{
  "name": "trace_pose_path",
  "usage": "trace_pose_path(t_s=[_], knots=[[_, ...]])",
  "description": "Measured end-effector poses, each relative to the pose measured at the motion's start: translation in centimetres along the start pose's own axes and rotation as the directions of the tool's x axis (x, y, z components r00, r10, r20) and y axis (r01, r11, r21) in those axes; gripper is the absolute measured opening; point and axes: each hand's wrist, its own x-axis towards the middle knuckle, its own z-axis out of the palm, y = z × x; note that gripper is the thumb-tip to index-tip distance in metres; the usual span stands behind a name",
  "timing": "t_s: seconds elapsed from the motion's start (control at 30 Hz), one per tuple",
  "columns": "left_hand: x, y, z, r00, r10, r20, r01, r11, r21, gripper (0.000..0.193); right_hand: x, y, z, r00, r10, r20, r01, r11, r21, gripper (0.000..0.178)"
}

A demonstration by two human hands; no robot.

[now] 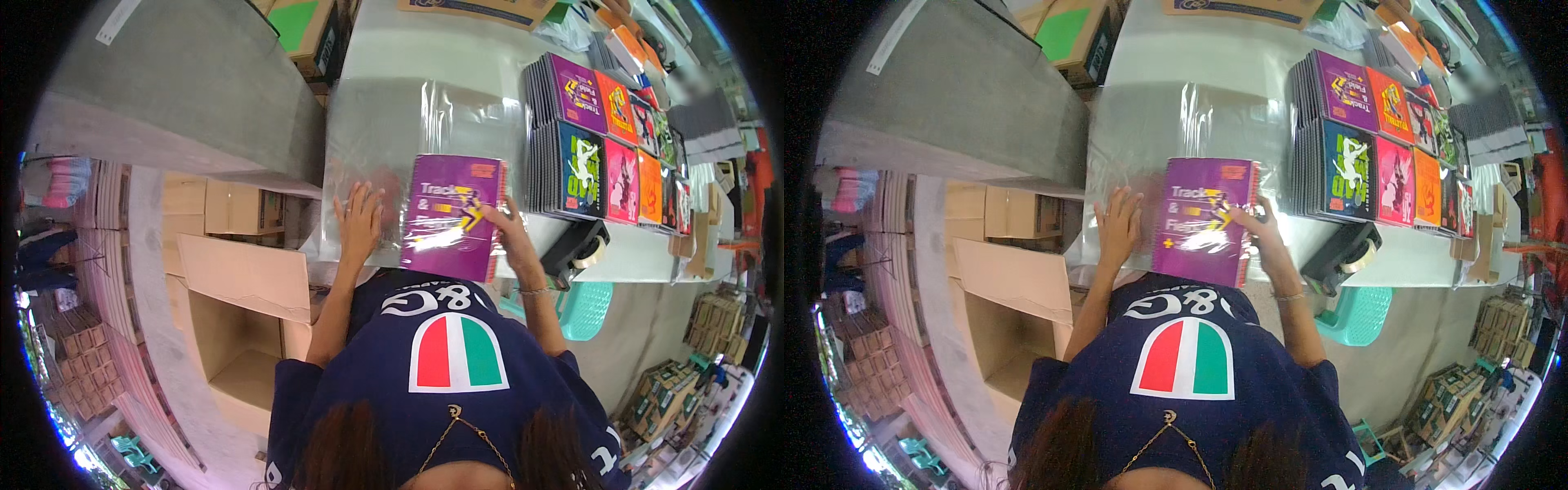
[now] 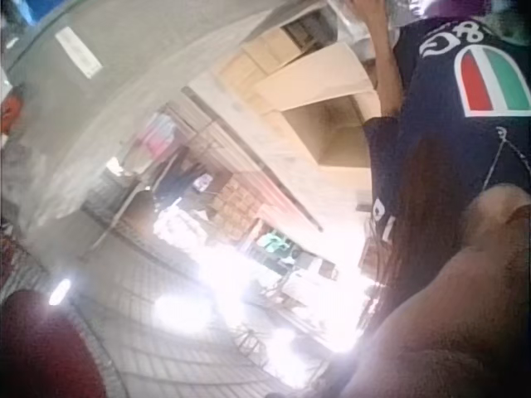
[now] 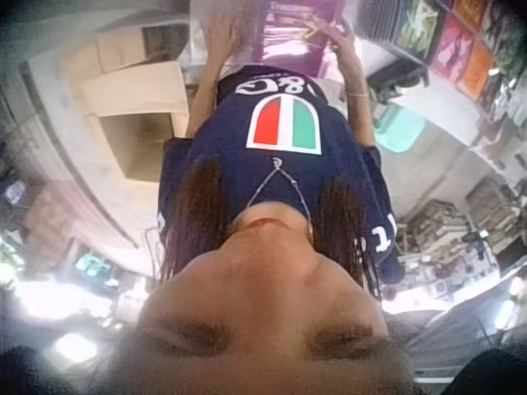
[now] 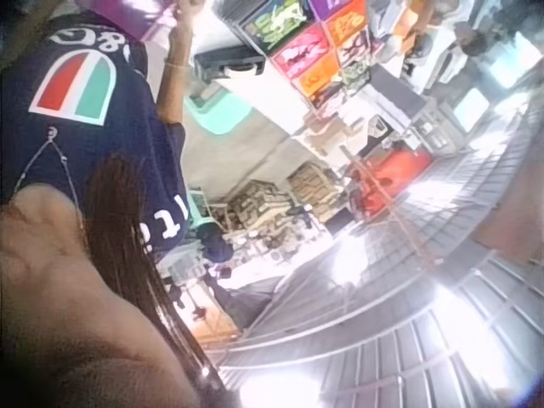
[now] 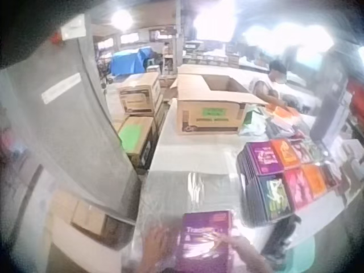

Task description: The person sorts through stacks of notebooks with various sports-themed covers, gathers them into a single stack, and places the stack into a plastic bag.

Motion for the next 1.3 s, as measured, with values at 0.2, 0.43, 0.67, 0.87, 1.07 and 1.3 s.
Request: trace_pose_path(t_s=[0.2,0.43,0.67,0.87,1.07,1.3], knots=[[-0.1,0.1,-0.1,0.999,-0.017,-0.046,0.017,1.0,0.012,0.036,-0.8,-7.1,-3.7,0.977,-0.203,-0.066,0.196,0.976,-0.098,0.055],[1.5,1.6,-2.0,0.993,-0.077,-0.093,0.052,0.967,-0.251,0.046,3.2,-11.8,-1.5,0.929,-0.351,-0.116,0.332,0.93,-0.156,0.054],[9.9,5.8,-7.9,0.969,-0.168,0.183,0.18,-0.036,-0.983,0.079,3.9,-14.2,3.5,0.836,-0.504,0.22,0.549,0.744,-0.382,0.083],[9.6,5.8,-9.7,0.826,-0.015,0.563,0.561,-0.068,-0.825,0.097,2.3,-12.9,3.4,0.848,-0.259,0.463,0.451,0.812,-0.371,0.09],[7.3,7.0,-11.7,0.976,0.114,0.188,0.145,0.306,-0.941,0.082,3.3,-4.6,-0.1,0.841,-0.238,0.486,0.449,0.808,-0.382,0.085],[5.5,6.0,-10.9,0.915,0.021,0.404,0.378,0.313,-0.871,0.084,3.4,-2.6,1.8,0.851,-0.169,0.497,0.402,0.819,-0.41,0.084]])
